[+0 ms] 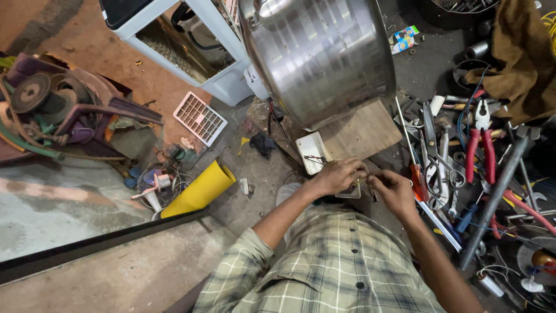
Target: The person sits at a cluttered workbench assembling a small white electrical switch/socket box. They handle the plastic housing and internal components, position wires and terminals, and use a screwdriver to tighten screws on the unit, working on it piece by piece throughout the clip.
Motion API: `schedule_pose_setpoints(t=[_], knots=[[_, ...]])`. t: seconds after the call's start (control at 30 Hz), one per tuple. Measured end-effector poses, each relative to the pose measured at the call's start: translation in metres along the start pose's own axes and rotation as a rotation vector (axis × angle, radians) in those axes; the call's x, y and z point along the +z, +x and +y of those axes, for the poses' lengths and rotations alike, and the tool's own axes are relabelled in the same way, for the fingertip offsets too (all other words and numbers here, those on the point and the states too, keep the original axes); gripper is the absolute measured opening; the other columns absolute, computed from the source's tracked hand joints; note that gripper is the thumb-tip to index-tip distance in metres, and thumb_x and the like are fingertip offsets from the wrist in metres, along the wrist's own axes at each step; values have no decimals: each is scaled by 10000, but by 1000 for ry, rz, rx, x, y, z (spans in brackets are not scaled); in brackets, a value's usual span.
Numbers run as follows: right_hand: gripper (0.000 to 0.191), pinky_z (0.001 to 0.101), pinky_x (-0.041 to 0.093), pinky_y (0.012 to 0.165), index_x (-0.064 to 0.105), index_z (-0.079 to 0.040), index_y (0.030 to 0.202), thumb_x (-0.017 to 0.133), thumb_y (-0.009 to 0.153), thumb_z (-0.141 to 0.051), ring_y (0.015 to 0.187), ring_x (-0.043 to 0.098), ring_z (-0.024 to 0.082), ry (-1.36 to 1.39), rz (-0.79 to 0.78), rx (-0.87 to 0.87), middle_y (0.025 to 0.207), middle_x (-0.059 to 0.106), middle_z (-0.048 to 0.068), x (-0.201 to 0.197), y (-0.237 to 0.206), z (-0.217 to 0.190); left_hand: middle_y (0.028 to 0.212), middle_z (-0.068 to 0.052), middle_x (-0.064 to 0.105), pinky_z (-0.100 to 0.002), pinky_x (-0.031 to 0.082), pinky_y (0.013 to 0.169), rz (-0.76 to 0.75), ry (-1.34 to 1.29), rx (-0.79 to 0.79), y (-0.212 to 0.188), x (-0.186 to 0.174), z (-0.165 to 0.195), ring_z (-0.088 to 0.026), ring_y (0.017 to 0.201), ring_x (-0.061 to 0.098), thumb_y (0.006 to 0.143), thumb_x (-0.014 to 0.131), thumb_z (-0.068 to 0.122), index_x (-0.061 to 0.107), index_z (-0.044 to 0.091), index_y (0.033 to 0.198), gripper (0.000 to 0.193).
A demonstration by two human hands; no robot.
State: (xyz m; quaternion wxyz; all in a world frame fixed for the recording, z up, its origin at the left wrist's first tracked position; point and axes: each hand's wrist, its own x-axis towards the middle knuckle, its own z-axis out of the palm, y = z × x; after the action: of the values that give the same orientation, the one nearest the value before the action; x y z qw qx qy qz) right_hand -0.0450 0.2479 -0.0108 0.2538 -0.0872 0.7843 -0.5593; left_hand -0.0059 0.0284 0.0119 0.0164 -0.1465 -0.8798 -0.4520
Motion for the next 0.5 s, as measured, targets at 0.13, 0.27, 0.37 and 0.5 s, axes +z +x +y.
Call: schedule_pose_setpoints(t=[0.13, 0.27, 0.37, 0.5], knots=[[209, 244, 535, 707, 744, 43, 1052, 680, 966, -137, 771, 677, 74, 201, -48, 46, 871, 766, 39, 3, 2, 5, 1021, -104, 688, -440, 552, 806, 17, 81, 84, -2, 4, 2, -341, 965, 702, 981, 640, 216, 624, 71, 1110, 194], [204, 261, 511, 679, 757, 49, 1013, 682, 991, -139, 752, 647, 84, 164, -50, 22, 844, 752, 55, 5, 0, 8, 974, -135, 669, -449, 552, 795, -20, 188, 117, 0, 4, 2, -343, 931, 697, 959, 658, 213, 608, 48, 1086, 214], [212, 263, 510, 669, 753, 58, 983, 681, 993, -142, 745, 651, 82, 117, -37, 26, 829, 760, 53, 5, 1, 7, 994, -140, 671, -446, 561, 776, 27, 214, 179, 1, 5, 3, -340, 925, 698, 952, 639, 196, 596, 42, 1090, 211], [191, 246, 522, 685, 747, 35, 1003, 680, 979, -142, 752, 658, 64, 174, -51, -25, 827, 753, 30, 6, 0, 7, 944, -125, 679, -449, 562, 718, 76, 228, 159, -3, 10, 6, -332, 841, 712, 1010, 616, 218, 595, 56, 1054, 169]])
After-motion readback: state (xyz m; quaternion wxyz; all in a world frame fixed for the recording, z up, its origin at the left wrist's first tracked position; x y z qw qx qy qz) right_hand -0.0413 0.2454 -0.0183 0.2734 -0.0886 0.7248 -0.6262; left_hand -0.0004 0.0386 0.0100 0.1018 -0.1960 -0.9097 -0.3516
